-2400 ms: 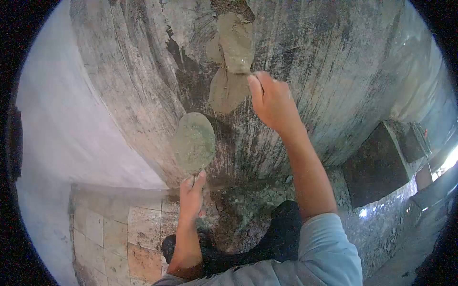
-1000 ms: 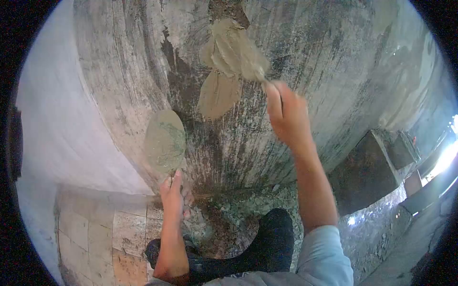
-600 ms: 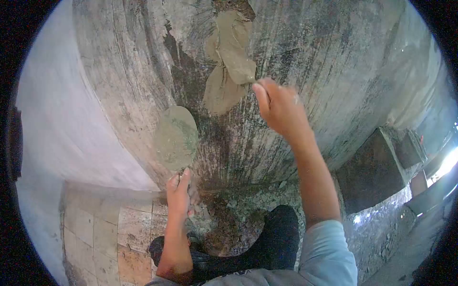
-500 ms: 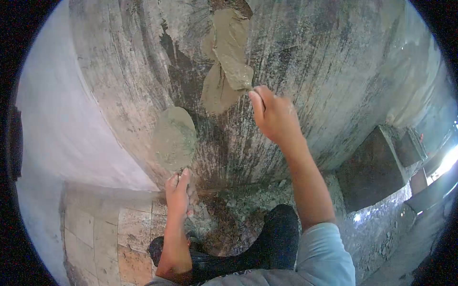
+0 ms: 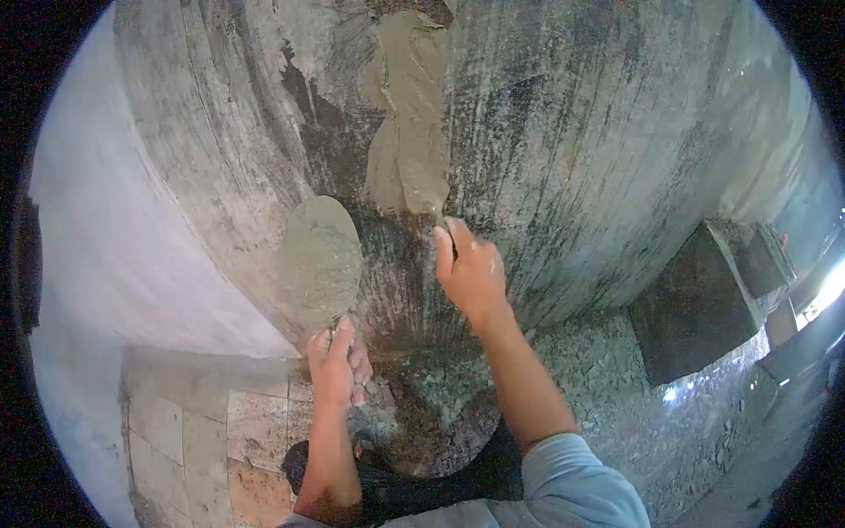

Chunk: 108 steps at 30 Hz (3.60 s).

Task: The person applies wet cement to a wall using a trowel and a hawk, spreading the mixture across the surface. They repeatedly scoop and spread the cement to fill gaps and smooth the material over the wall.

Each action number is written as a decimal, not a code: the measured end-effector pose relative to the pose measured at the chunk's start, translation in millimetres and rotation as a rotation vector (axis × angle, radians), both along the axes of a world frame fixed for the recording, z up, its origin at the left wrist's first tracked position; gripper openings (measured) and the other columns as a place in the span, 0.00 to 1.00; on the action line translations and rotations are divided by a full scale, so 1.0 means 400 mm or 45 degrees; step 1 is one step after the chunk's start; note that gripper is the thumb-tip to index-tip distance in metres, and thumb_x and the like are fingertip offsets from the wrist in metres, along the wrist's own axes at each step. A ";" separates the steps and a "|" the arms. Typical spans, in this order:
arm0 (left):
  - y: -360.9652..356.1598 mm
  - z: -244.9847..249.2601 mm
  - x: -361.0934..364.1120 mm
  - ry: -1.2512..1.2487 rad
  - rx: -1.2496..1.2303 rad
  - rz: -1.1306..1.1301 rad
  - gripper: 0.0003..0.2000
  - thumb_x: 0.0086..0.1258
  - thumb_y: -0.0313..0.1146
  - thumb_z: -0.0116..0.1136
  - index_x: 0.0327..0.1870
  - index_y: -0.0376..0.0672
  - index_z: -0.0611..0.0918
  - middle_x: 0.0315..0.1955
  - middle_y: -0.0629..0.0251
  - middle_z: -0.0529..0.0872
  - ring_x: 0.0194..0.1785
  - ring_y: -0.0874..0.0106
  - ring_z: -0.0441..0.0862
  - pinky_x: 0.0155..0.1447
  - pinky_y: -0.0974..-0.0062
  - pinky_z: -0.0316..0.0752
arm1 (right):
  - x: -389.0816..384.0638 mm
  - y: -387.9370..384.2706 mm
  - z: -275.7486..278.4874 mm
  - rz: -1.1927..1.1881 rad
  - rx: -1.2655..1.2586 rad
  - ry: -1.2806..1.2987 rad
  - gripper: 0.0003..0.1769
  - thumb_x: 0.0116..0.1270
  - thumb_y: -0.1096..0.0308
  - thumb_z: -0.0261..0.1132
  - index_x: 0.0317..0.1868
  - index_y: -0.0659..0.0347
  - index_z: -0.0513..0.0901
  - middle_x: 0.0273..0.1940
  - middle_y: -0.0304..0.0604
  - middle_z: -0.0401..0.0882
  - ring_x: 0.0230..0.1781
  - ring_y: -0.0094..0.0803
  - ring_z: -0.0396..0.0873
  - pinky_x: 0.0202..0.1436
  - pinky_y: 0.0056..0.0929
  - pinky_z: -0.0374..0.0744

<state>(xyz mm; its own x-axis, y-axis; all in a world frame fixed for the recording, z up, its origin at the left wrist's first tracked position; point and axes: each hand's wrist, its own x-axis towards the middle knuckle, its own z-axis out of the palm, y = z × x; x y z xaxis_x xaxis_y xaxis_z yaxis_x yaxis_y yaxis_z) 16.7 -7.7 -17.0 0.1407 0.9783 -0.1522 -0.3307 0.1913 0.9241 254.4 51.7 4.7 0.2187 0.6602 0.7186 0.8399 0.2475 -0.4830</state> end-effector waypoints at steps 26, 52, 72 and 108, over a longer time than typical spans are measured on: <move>-0.039 -0.036 0.016 -0.063 0.018 -0.126 0.09 0.83 0.34 0.58 0.40 0.40 0.78 0.18 0.77 0.70 0.18 0.83 0.67 0.22 0.78 0.63 | 0.036 -0.271 0.002 0.144 -0.013 -0.526 0.15 0.58 0.66 0.80 0.45 0.54 0.87 0.45 0.41 0.81 0.41 0.41 0.79 0.52 0.43 0.73; -0.083 -0.030 0.036 -0.044 0.015 -0.262 0.08 0.83 0.32 0.56 0.39 0.42 0.74 0.20 0.75 0.71 0.18 0.82 0.68 0.20 0.77 0.64 | -0.025 -0.150 0.063 -0.147 0.405 -0.344 0.16 0.64 0.68 0.78 0.50 0.61 0.86 0.44 0.46 0.82 0.39 0.42 0.82 0.45 0.40 0.74; -0.037 -0.031 0.024 -0.089 0.087 -0.184 0.19 0.85 0.39 0.54 0.27 0.43 0.71 0.15 0.68 0.73 0.13 0.76 0.69 0.15 0.74 0.62 | 0.041 -0.001 0.464 0.252 -0.111 0.449 0.20 0.81 0.58 0.58 0.48 0.69 0.86 0.26 0.41 0.80 0.19 0.27 0.78 0.27 0.30 0.77; -0.006 -0.051 0.058 -0.112 0.015 -0.199 0.17 0.85 0.40 0.56 0.32 0.41 0.72 0.18 0.69 0.72 0.16 0.76 0.69 0.21 0.72 0.66 | 0.128 -0.042 0.553 -0.123 0.057 -0.445 0.22 0.79 0.57 0.61 0.32 0.68 0.81 0.29 0.63 0.80 0.32 0.67 0.78 0.40 0.57 0.75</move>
